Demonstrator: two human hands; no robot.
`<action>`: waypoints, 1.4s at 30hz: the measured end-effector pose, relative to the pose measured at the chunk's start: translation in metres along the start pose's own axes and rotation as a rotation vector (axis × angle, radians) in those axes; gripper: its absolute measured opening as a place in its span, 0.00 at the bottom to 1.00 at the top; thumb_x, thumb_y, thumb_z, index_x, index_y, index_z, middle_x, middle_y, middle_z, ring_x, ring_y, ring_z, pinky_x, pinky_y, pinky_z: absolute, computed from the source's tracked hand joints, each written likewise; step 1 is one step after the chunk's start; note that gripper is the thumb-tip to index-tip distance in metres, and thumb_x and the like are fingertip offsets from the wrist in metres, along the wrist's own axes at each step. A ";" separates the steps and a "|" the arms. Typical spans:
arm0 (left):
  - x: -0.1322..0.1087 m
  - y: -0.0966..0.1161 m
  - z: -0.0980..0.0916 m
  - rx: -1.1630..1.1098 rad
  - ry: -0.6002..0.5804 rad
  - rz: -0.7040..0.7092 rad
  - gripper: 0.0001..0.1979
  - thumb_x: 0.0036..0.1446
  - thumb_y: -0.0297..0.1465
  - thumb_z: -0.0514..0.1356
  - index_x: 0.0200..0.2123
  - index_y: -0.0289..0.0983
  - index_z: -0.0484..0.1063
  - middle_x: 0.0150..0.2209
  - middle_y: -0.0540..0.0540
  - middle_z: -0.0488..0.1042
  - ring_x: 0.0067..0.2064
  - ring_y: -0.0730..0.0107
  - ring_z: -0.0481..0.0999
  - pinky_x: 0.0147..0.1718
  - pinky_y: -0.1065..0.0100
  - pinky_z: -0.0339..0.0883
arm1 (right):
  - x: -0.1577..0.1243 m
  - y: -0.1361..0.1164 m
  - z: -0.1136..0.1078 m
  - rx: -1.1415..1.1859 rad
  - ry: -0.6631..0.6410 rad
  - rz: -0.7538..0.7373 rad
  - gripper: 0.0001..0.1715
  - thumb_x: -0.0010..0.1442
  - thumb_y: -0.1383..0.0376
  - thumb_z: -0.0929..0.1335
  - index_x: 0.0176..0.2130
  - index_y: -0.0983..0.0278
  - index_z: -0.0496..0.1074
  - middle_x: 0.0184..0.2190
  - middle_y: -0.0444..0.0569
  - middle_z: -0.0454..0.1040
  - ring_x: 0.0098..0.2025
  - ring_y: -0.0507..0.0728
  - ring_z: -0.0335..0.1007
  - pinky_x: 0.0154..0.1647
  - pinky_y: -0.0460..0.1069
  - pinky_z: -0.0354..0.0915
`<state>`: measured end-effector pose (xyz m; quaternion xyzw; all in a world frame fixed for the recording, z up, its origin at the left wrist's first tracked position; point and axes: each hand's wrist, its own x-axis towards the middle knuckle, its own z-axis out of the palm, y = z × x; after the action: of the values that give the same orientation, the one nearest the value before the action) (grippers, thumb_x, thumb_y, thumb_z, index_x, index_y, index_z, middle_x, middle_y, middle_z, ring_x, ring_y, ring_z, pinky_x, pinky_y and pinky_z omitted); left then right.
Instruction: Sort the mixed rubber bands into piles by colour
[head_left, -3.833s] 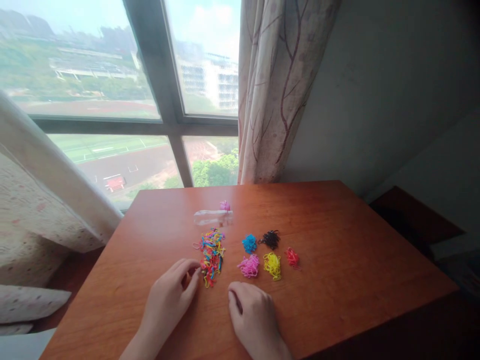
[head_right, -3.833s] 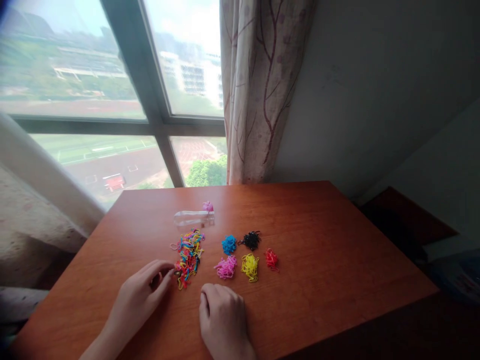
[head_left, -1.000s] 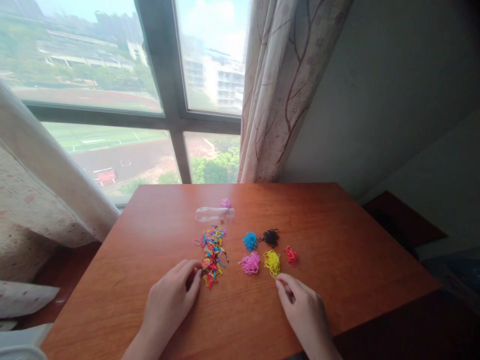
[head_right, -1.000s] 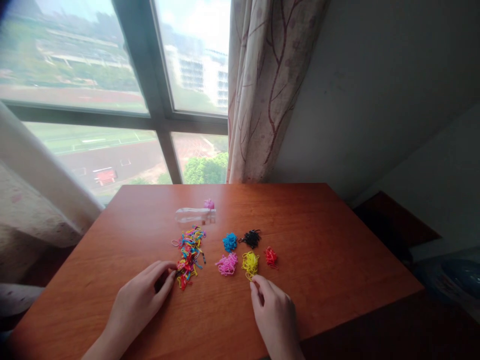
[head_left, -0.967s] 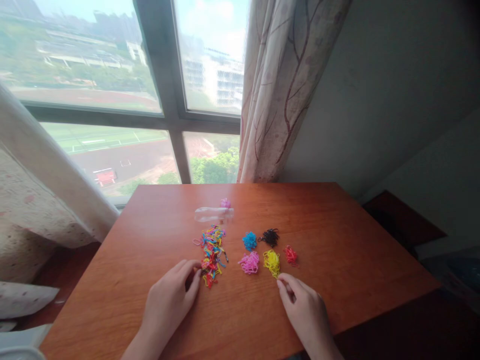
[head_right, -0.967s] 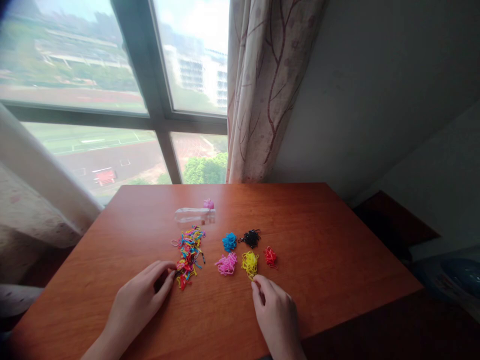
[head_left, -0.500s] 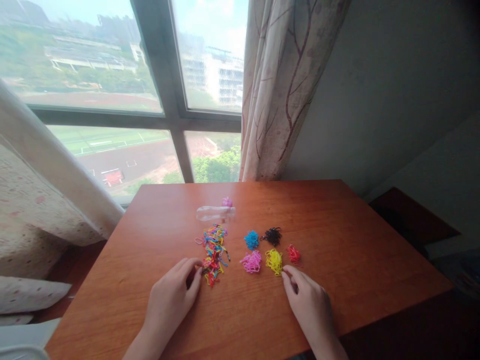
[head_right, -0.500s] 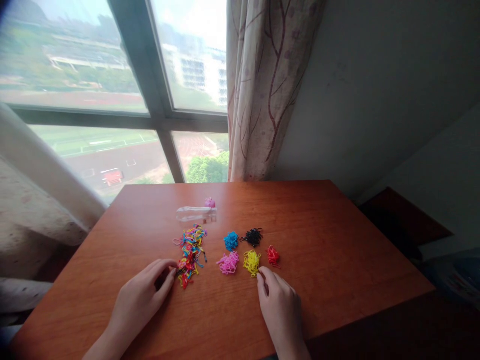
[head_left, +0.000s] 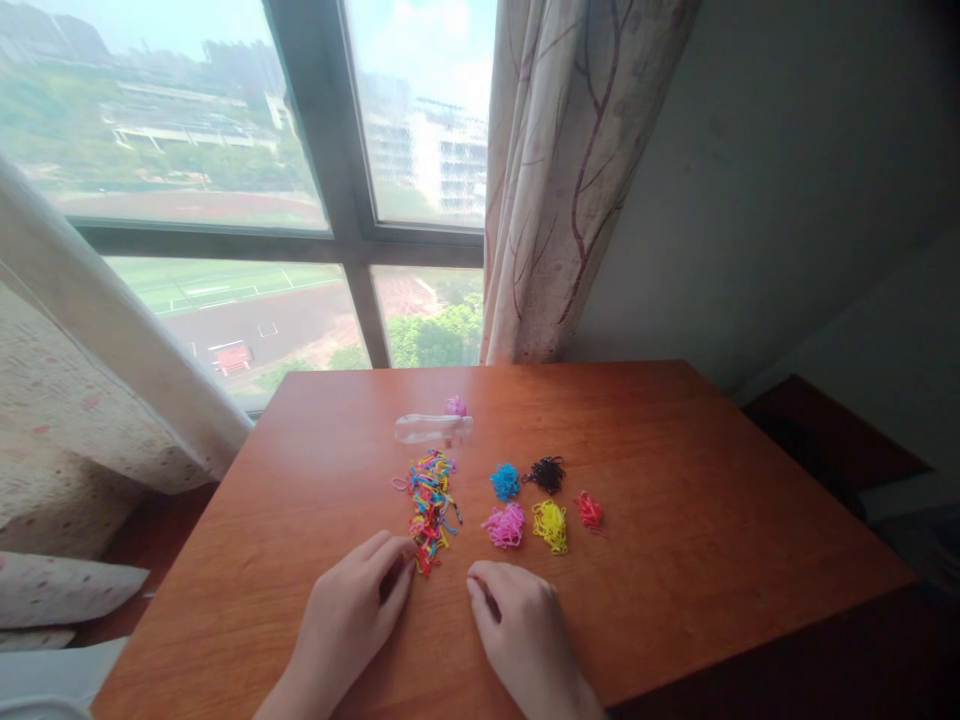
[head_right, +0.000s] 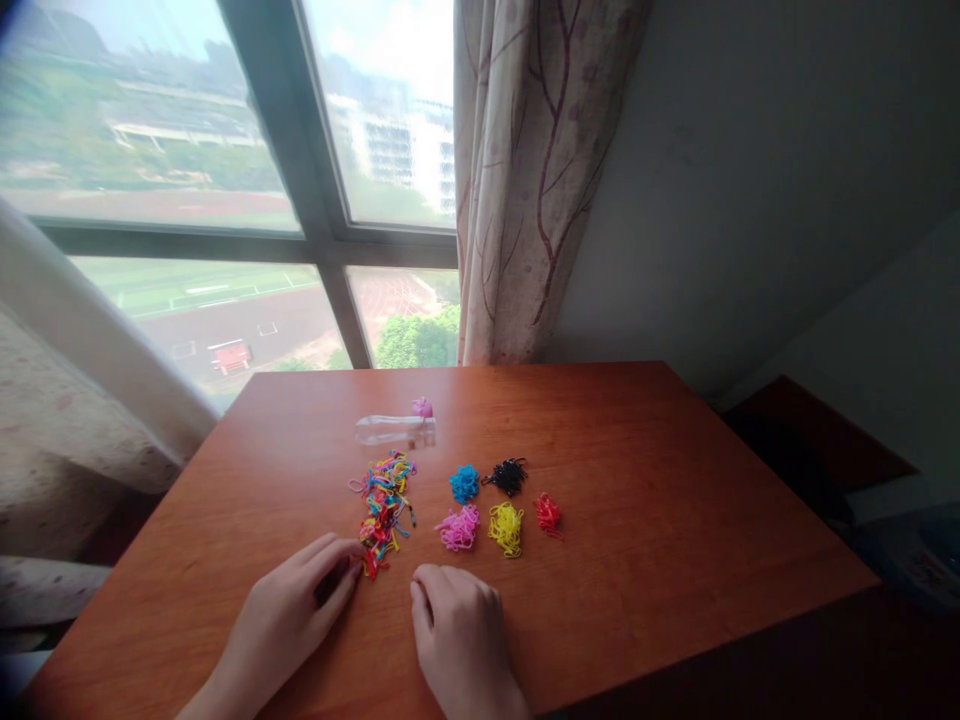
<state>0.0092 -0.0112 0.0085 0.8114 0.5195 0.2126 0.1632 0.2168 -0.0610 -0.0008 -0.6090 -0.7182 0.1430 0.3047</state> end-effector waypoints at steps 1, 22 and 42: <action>0.001 0.000 0.000 -0.004 -0.003 -0.004 0.09 0.63 0.32 0.53 0.36 0.43 0.73 0.33 0.51 0.77 0.33 0.70 0.78 0.33 0.73 0.69 | 0.001 -0.004 0.003 -0.005 -0.018 -0.005 0.11 0.63 0.71 0.63 0.34 0.59 0.72 0.29 0.43 0.77 0.31 0.53 0.74 0.33 0.44 0.58; -0.011 -0.013 -0.011 0.019 0.104 -0.037 0.08 0.63 0.35 0.54 0.34 0.43 0.72 0.31 0.52 0.75 0.30 0.72 0.75 0.31 0.74 0.66 | 0.004 -0.009 0.012 -0.020 -0.091 -0.009 0.10 0.62 0.72 0.64 0.32 0.59 0.69 0.29 0.40 0.76 0.32 0.52 0.72 0.32 0.46 0.53; 0.018 0.011 -0.013 -0.163 0.035 -0.019 0.08 0.60 0.32 0.55 0.33 0.40 0.73 0.28 0.52 0.74 0.26 0.73 0.70 0.26 0.74 0.64 | 0.003 -0.010 0.011 -0.031 -0.107 -0.007 0.09 0.62 0.71 0.63 0.33 0.59 0.69 0.29 0.41 0.75 0.32 0.52 0.72 0.32 0.46 0.53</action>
<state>0.0171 0.0011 0.0283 0.7865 0.5109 0.2668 0.2218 0.2026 -0.0587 -0.0028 -0.6027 -0.7376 0.1631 0.2569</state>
